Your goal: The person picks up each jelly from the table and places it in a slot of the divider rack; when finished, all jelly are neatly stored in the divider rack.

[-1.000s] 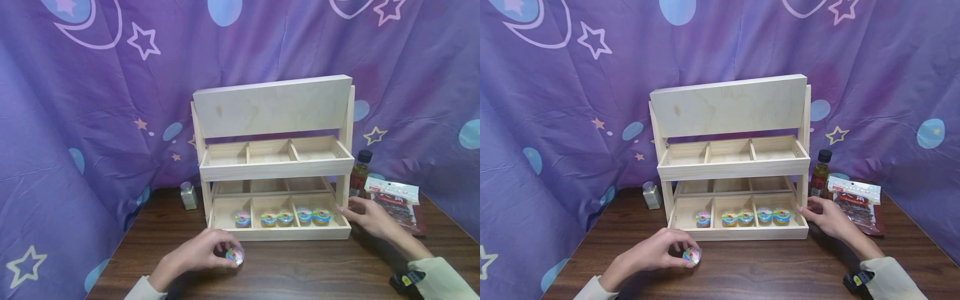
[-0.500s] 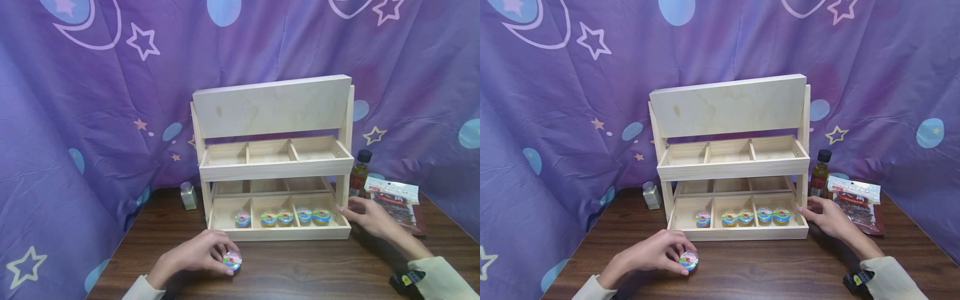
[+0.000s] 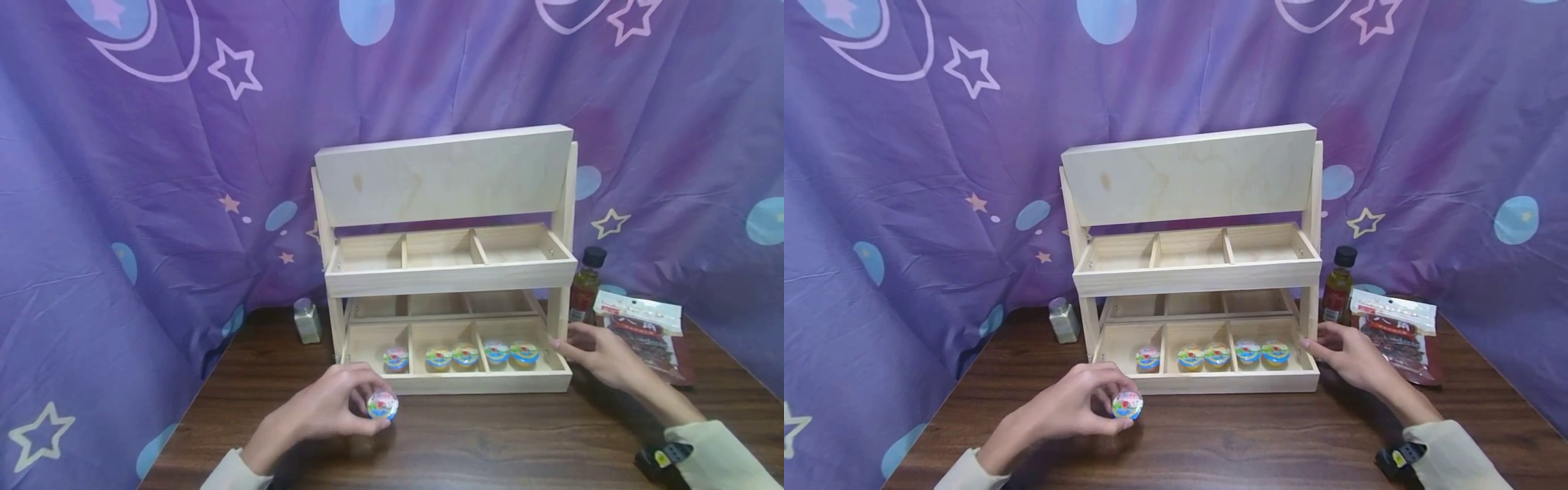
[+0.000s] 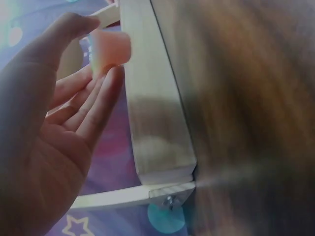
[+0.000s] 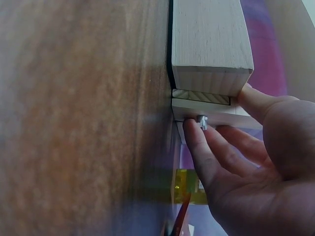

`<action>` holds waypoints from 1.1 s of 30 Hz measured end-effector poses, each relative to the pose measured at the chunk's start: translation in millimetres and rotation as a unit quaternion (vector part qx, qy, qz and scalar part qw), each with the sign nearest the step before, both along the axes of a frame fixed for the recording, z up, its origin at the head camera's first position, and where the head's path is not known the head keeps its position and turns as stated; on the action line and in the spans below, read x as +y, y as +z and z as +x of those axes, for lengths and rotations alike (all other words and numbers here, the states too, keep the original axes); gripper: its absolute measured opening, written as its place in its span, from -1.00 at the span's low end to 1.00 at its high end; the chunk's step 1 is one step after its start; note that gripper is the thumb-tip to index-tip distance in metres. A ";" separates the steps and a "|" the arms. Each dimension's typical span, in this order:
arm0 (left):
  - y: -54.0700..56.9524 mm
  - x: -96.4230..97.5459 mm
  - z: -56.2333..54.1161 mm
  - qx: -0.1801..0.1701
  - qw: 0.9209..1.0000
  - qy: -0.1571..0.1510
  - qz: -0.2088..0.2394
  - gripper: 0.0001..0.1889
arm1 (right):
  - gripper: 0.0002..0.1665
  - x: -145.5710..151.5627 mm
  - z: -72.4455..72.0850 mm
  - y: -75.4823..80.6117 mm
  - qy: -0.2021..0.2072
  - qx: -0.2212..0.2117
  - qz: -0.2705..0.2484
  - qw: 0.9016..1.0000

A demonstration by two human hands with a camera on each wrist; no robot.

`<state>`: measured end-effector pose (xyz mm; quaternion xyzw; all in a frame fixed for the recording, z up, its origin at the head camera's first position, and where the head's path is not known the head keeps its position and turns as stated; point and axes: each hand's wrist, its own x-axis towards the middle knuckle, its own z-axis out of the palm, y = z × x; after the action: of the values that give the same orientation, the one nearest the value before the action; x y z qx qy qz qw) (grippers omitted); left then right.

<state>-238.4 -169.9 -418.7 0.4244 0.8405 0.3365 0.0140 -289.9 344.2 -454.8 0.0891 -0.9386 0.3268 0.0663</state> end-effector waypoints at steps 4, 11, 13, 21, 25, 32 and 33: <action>5.1 -4.8 -8.8 0.040 0.998 0.027 0.033 -0.61 | -0.33 -0.4 -0.1 0.0 0.002 0.005 0.002 1.000; 8.2 -8.1 -26.6 0.101 0.990 0.089 0.038 -0.60 | -0.33 -1.6 0.1 1.1 0.003 0.005 -0.001 1.000; 8.4 -7.0 -31.5 0.107 0.988 0.102 0.038 -0.60 | -0.33 -1.8 0.1 1.0 0.005 0.004 -0.002 1.000; 8.0 -5.4 -48.2 0.067 0.986 0.152 0.018 -0.60 | -0.37 -3.3 2.4 2.5 0.010 0.032 0.020 0.999; 9.4 -4.4 -51.8 0.043 0.985 0.166 0.012 -0.58 | -0.40 -5.6 3.3 2.4 0.009 0.051 0.031 0.998; 10.7 -0.8 -53.8 0.044 0.981 0.190 -0.012 -0.56 | -0.54 -4.9 1.6 1.5 -0.001 0.056 0.043 0.997; 10.6 -0.1 -54.0 0.044 0.980 0.192 -0.018 -0.56 | -0.54 -4.6 1.5 1.6 -0.003 0.056 0.045 0.997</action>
<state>-292.4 -169.9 -408.1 0.2696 0.9119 0.2990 -0.0802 -288.4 339.5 -453.2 0.1071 -0.9476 0.2782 0.1152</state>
